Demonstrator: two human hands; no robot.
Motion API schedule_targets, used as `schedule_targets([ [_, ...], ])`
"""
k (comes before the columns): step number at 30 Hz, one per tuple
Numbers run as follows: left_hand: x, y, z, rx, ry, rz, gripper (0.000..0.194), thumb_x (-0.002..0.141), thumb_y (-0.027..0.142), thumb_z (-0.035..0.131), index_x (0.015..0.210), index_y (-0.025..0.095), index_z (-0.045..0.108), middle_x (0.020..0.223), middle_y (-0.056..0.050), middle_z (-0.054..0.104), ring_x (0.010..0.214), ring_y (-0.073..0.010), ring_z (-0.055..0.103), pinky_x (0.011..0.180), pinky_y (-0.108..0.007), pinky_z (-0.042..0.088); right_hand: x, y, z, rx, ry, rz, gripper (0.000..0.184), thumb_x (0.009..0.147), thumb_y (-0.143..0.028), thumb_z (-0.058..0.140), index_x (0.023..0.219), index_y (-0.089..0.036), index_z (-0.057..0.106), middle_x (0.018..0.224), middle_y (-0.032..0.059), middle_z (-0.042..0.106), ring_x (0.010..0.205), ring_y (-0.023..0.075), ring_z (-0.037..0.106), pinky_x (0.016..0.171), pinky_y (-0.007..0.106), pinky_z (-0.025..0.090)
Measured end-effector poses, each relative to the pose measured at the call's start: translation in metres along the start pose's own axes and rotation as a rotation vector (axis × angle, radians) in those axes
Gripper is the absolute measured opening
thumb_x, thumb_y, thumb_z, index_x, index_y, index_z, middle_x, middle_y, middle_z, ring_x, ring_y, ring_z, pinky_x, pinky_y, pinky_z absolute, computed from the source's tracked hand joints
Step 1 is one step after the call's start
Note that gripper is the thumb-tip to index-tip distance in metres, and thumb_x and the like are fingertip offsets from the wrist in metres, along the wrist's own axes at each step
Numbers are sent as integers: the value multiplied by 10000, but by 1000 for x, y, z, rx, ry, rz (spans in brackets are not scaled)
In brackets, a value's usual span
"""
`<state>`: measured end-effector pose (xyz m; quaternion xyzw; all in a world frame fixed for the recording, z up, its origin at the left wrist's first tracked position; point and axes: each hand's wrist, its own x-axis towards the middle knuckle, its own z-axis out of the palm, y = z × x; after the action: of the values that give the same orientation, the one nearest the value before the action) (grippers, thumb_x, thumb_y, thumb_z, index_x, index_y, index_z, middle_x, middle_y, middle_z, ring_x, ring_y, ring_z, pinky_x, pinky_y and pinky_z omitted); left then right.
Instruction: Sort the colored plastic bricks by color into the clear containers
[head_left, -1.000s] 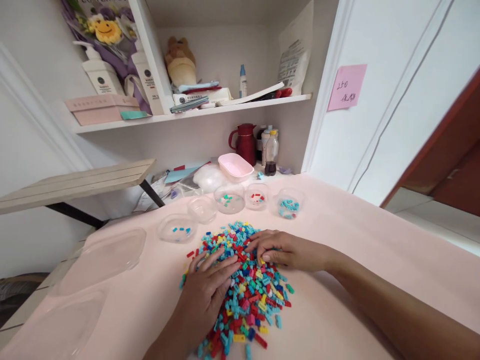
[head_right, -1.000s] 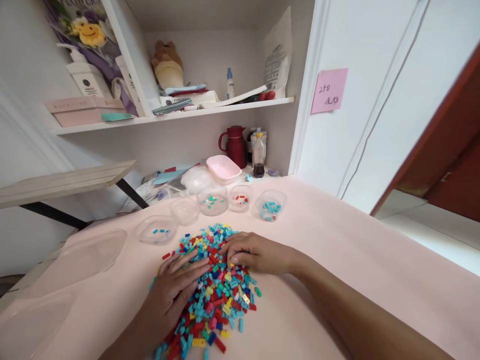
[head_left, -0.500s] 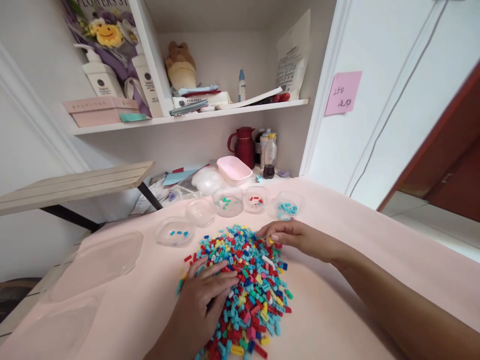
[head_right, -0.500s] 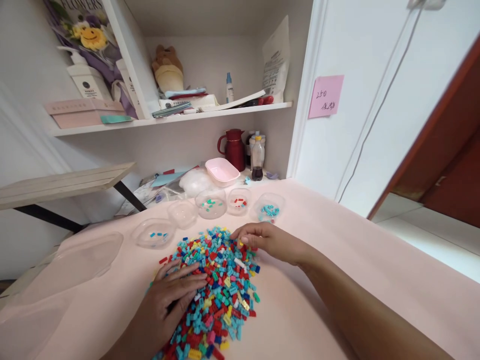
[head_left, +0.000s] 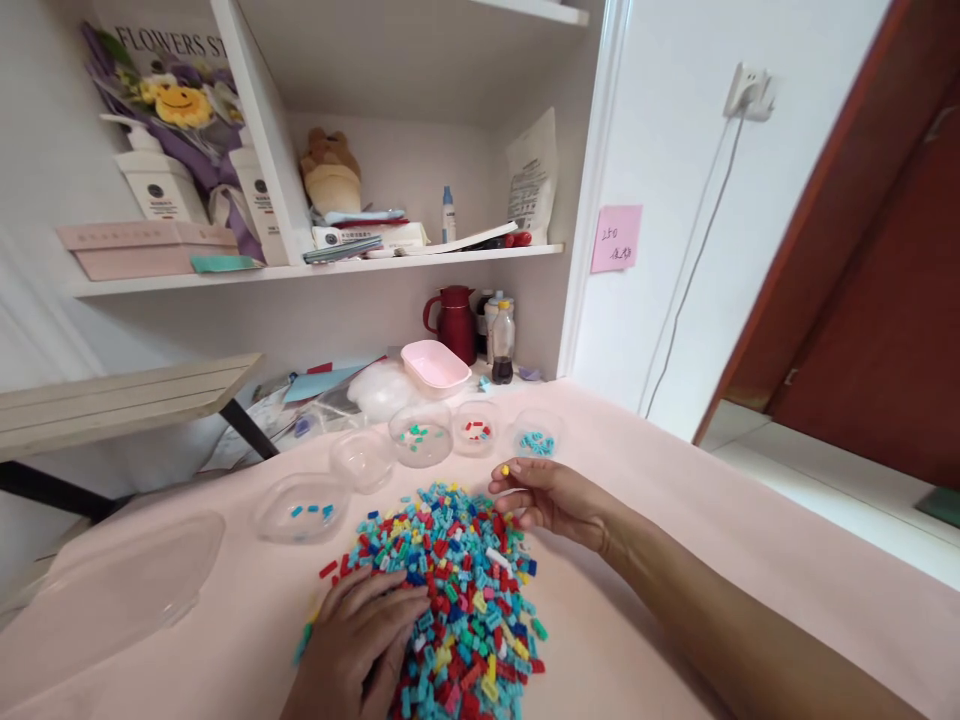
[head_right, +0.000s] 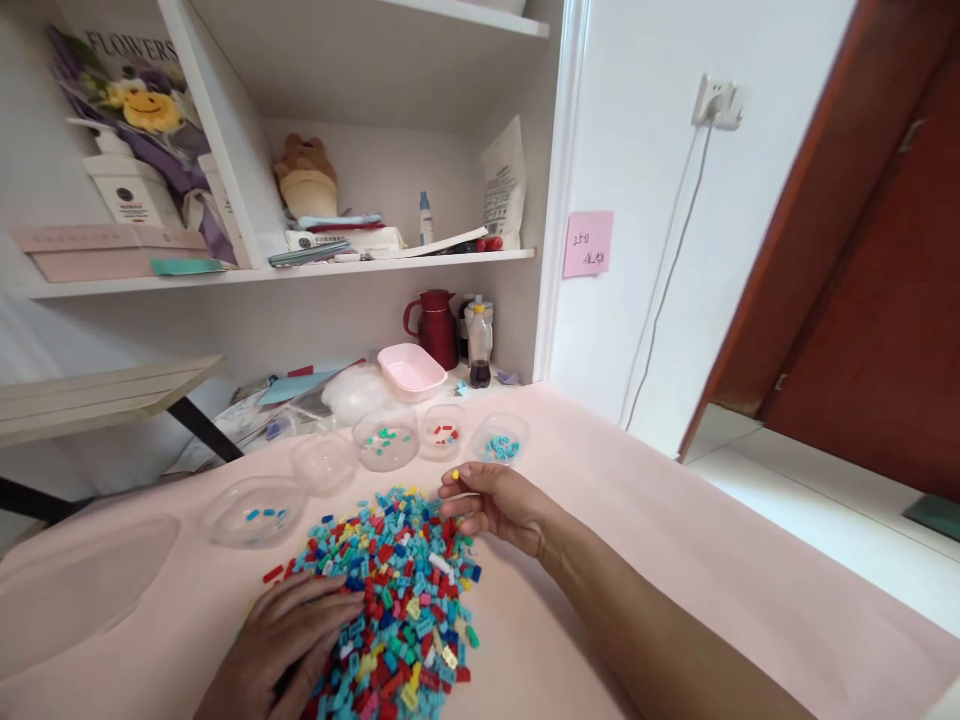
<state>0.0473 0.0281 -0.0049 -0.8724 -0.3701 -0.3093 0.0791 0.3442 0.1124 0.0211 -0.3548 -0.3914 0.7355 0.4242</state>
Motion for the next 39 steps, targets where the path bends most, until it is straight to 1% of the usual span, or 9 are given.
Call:
schedule_targets([
  [7, -2, 0, 0, 46, 87, -42, 319, 806, 244, 598, 1109, 328, 659, 1091, 10, 721, 1000, -177, 656, 923, -311, 497, 1, -1, 0, 78, 71, -21, 227, 945, -288, 436, 948, -134, 603, 806, 55, 645, 637, 108, 636, 468, 189, 505],
  [9, -4, -1, 0, 50, 120, -59, 306, 807, 239, 597, 1097, 315, 654, 1087, 12, 718, 1002, -172, 649, 924, -306, 493, 1, -1, 0, 44, 94, -29, 236, 935, -307, 446, 922, -137, 608, 712, 11, 580, 518, 74, 538, 381, 160, 402],
  [12, -4, -1, -1, 53, 150, -78, 298, 813, 232, 592, 1098, 304, 640, 1076, 14, 715, 1004, -168, 641, 923, -303, 489, -1, -2, 2, -112, 163, -42, 265, 914, -373, 465, 887, -154, 613, 565, -71, 379, 387, 40, 264, 316, 156, 164],
  [15, -3, 1, -2, 45, 161, -94, 307, 822, 225, 582, 1117, 301, 623, 1083, 14, 708, 1009, -162, 634, 919, -293, 488, -4, -4, 3, -339, 206, -56, 324, 894, -463, 457, 888, -183, 618, 532, -99, 243, 405, 54, 129, 359, 185, 87],
  [17, -2, 2, -3, 37, 160, -89, 315, 824, 217, 579, 1126, 300, 614, 1089, 15, 702, 1016, -154, 628, 927, -279, 479, -7, -6, 4, -542, 220, -74, 290, 869, -445, 492, 861, -193, 634, 543, -80, 313, 428, 61, 196, 390, 194, 143],
  [20, -2, 3, -4, 35, 173, -64, 311, 825, 211, 569, 1123, 293, 608, 1084, 15, 697, 1014, -147, 623, 949, -273, 460, -11, -9, 3, -913, 267, -137, 135, 810, -283, 560, 826, -201, 665, 674, -14, 523, 563, 91, 400, 490, 208, 283],
  [23, -2, 2, -4, 43, 204, -47, 297, 837, 218, 552, 1123, 273, 609, 1077, 3, 693, 1011, -148, 620, 946, -271, 461, -14, -12, 1, -1149, 302, -125, 173, 778, -194, 540, 879, -220, 678, 704, -6, 567, 605, 114, 451, 530, 223, 314],
  [29, -4, -2, -3, 88, 242, -21, 268, 850, 230, 543, 1107, 240, 622, 1049, -12, 697, 993, -152, 627, 908, -270, 484, -16, -16, -2, -1263, 268, -71, 130, 720, -217, 602, 820, -210, 686, 672, -21, 545, 568, 103, 456, 485, 210, 290],
  [39, -5, 4, -3, 45, 241, -57, 259, 860, 217, 539, 1103, 251, 622, 1000, -10, 703, 938, -150, 643, 868, -279, 511, -6, 0, 3, -1365, 262, -37, 77, 708, -254, 616, 726, -225, 684, 673, -14, 669, 617, 134, 549, 520, 232, 325],
])
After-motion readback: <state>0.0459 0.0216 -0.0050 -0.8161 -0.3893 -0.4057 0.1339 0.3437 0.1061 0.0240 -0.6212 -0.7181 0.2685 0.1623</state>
